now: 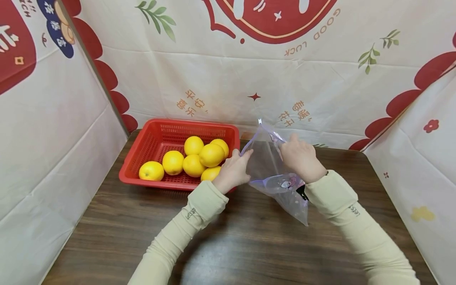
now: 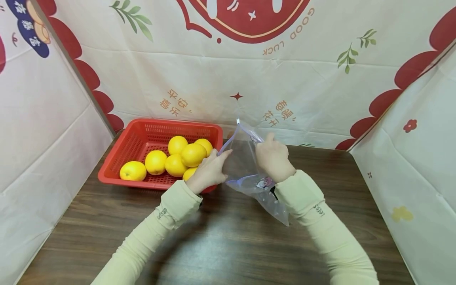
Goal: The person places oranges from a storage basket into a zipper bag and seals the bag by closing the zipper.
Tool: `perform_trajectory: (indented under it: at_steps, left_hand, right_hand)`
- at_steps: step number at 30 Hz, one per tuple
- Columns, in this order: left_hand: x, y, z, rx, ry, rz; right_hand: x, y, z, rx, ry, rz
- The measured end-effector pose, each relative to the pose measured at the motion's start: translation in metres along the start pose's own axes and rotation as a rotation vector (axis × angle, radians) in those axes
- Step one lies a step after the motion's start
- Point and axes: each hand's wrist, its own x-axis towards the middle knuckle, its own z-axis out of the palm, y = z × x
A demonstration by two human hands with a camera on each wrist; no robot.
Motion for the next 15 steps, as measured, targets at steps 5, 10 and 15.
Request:
perform_trajectory:
  at_steps: [5,10,15]
  left_hand:
    - [0.004,0.001,-0.007,0.039,-0.064,0.0]
    - [0.007,0.004,-0.02,0.012,-0.043,-0.014]
    - [0.007,0.007,-0.021,-0.002,-0.08,-0.023]
  right_hand:
    - [0.002,0.001,-0.021,-0.089,-0.238,0.075]
    - [0.001,0.01,-0.036,-0.104,-0.295,0.082]
    - [-0.002,0.023,-0.037,-0.088,-0.316,0.046]
